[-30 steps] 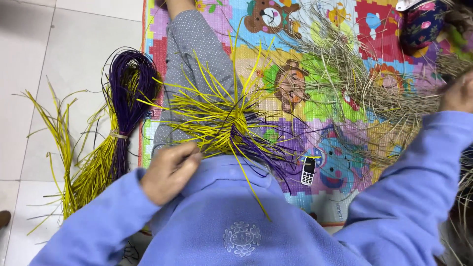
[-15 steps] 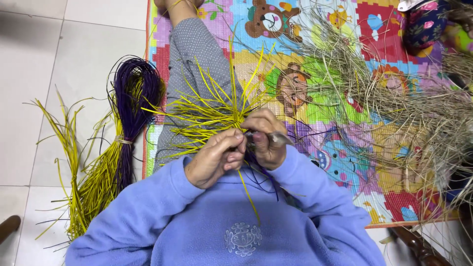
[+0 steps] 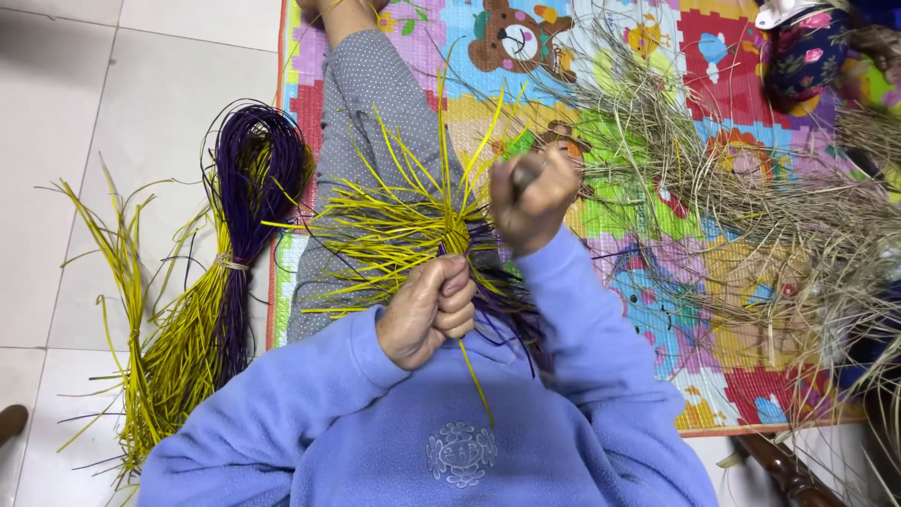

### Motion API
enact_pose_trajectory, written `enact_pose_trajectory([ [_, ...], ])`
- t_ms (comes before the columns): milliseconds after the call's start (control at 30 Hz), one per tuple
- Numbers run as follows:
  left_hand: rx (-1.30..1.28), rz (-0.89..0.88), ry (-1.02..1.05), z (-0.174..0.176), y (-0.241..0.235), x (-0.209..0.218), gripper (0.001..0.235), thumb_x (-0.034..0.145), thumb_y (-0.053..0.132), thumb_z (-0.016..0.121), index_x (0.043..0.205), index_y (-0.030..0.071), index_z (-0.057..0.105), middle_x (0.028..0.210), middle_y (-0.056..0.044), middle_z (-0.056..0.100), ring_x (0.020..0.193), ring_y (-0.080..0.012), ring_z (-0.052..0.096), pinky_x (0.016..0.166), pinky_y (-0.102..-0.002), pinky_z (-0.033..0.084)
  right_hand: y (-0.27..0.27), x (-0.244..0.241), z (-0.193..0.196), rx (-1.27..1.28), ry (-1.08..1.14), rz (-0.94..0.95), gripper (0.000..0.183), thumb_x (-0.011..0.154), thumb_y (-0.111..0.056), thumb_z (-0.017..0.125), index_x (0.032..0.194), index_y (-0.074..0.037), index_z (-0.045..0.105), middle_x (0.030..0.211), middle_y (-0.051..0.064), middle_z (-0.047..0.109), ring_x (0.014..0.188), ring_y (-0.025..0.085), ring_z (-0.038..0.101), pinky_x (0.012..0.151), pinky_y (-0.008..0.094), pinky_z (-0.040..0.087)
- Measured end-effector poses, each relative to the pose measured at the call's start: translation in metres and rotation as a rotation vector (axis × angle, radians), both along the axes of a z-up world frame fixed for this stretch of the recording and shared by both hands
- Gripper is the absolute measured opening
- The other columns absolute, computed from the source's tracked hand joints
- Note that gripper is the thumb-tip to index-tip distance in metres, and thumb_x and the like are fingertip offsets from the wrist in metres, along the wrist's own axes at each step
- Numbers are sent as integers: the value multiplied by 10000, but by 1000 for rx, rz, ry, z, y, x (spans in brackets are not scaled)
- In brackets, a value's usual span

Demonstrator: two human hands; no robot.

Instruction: Weaving yellow and purple straw fibers together to create a circular object while sitting on the floor.

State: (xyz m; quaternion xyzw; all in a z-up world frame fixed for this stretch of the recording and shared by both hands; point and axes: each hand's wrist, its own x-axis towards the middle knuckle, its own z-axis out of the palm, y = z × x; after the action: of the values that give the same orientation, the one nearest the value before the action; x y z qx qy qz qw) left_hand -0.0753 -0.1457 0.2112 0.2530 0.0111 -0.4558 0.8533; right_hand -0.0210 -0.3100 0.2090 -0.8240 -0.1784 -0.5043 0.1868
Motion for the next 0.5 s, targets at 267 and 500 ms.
enact_pose_trajectory([
  [267, -70, -112, 32, -8, 38, 4, 294, 864, 165, 347, 573, 127, 317, 440, 31, 258, 340, -56, 152, 312, -222, 122, -133, 43, -78, -100, 254, -637, 528, 961, -336, 231, 482, -197, 403, 383, -18, 404, 338, 117, 334, 326, 272, 305],
  [500, 50, -195, -104, -9, 81, 0, 280, 848, 92, 359, 572, 118, 324, 450, 18, 279, 363, -77, 193, 330, -224, 184, -274, 3, -73, -274, 278, -1044, 397, 1011, -372, 176, 855, -102, 422, 422, -65, 344, 314, 65, 297, 252, 249, 267],
])
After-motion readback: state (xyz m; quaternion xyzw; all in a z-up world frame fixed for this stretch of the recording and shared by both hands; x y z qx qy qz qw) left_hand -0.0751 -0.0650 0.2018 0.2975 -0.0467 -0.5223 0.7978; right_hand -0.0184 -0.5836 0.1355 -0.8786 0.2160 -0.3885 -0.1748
